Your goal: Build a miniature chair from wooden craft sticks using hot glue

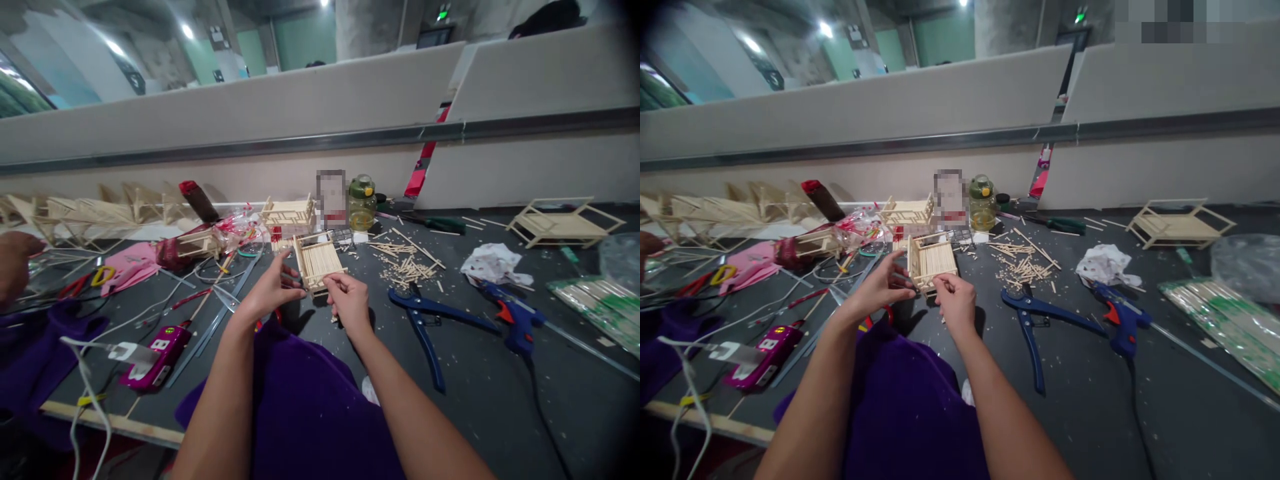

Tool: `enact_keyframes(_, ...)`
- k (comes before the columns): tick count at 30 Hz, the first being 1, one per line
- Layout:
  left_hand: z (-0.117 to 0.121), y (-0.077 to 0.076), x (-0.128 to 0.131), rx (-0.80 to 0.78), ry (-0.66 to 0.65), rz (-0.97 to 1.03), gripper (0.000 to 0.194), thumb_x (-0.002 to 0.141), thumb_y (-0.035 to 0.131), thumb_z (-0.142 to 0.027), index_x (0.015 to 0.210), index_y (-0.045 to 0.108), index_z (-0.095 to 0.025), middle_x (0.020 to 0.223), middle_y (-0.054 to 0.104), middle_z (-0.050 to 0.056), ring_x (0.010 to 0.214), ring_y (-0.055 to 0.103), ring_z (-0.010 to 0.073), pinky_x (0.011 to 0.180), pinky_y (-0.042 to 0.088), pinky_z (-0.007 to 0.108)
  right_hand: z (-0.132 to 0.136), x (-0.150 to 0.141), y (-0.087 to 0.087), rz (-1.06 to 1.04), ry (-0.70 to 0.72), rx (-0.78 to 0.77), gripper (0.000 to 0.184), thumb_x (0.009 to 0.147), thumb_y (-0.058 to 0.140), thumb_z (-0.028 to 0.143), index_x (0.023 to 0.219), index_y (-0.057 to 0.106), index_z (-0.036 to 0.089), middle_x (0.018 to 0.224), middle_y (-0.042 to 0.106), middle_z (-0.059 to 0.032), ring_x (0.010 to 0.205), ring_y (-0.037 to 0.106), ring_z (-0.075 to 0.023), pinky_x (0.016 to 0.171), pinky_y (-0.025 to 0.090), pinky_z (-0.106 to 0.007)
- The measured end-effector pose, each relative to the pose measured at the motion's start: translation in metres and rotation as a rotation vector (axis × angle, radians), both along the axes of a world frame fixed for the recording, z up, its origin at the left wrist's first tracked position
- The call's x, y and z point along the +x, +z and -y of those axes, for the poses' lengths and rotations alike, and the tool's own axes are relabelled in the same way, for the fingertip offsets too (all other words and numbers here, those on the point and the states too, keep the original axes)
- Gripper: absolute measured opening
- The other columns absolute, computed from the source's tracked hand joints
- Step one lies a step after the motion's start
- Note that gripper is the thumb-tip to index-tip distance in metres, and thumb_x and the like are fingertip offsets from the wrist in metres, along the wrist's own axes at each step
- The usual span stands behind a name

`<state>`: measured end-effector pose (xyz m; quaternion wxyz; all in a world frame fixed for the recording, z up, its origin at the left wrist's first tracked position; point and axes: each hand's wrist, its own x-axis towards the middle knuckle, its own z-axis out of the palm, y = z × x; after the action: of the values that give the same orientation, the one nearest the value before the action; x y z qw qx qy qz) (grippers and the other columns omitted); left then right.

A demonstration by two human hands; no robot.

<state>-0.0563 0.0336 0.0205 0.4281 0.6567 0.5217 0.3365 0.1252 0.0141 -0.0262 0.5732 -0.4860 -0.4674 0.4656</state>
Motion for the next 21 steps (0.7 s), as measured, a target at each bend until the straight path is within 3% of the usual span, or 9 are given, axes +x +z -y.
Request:
enact_keyframes(3,-0.003,-0.010,0.011,0.002,0.016,0.004,0.087,0.060,0.079,-0.021,0.133,0.032,-0.019,0.096,0.057,0.002,0.074,0.066,0.0163,0.070,0.054,0.033,0.000,-0.001,-0.001,0.000,-0.029,0.002,0.027,0.080,0.063,0.042,0.081,0.071,0.016,0.045,0.052,0.0072,0.029,0.040,-0.0070,0.030,0.030,-0.018)
enact_keyframes(6,-0.007,-0.017,0.021,0.045,0.088,0.019,0.067,0.058,0.078,-0.018,0.115,0.043,-0.018,0.093,0.060,0.001,0.074,0.065,0.0155,0.068,0.054,0.031,-0.001,0.000,0.000,-0.004,-0.031,0.005,0.026,0.080,0.063,0.041,0.082,0.071,0.016,0.045,0.052,0.0073,0.030,0.040,-0.0067,0.030,0.030,-0.018)
enact_keyframes(10,-0.006,-0.020,0.031,0.004,0.204,0.157,0.055,0.053,0.077,-0.011,0.095,0.043,-0.019,0.089,0.059,-0.002,0.069,0.063,0.0116,0.061,0.053,0.025,-0.001,0.001,0.000,-0.020,-0.030,0.000,0.026,0.078,0.064,0.041,0.081,0.070,0.016,0.045,0.052,0.0075,0.030,0.040,-0.0064,0.030,0.030,-0.018)
enact_keyframes(15,0.002,-0.011,0.041,-0.136,0.253,0.312,0.053,0.055,0.077,-0.013,0.093,0.041,-0.020,0.094,0.055,-0.002,0.059,0.061,0.0076,0.056,0.051,0.024,0.000,0.003,0.004,-0.057,-0.035,-0.005,0.027,0.077,0.064,0.042,0.082,0.069,0.015,0.045,0.053,0.0078,0.029,0.039,-0.0059,0.030,0.029,-0.017)
enact_keyframes(21,0.009,-0.004,0.053,-0.048,0.326,0.341,0.050,0.059,0.077,-0.023,0.095,0.042,-0.020,0.108,0.049,0.000,0.057,0.055,0.0032,0.057,0.047,0.023,0.006,0.004,0.013,-0.125,-0.045,0.009,0.026,0.079,0.064,0.041,0.082,0.066,0.016,0.046,0.053,0.0082,0.030,0.038,-0.0045,0.030,0.029,-0.015)
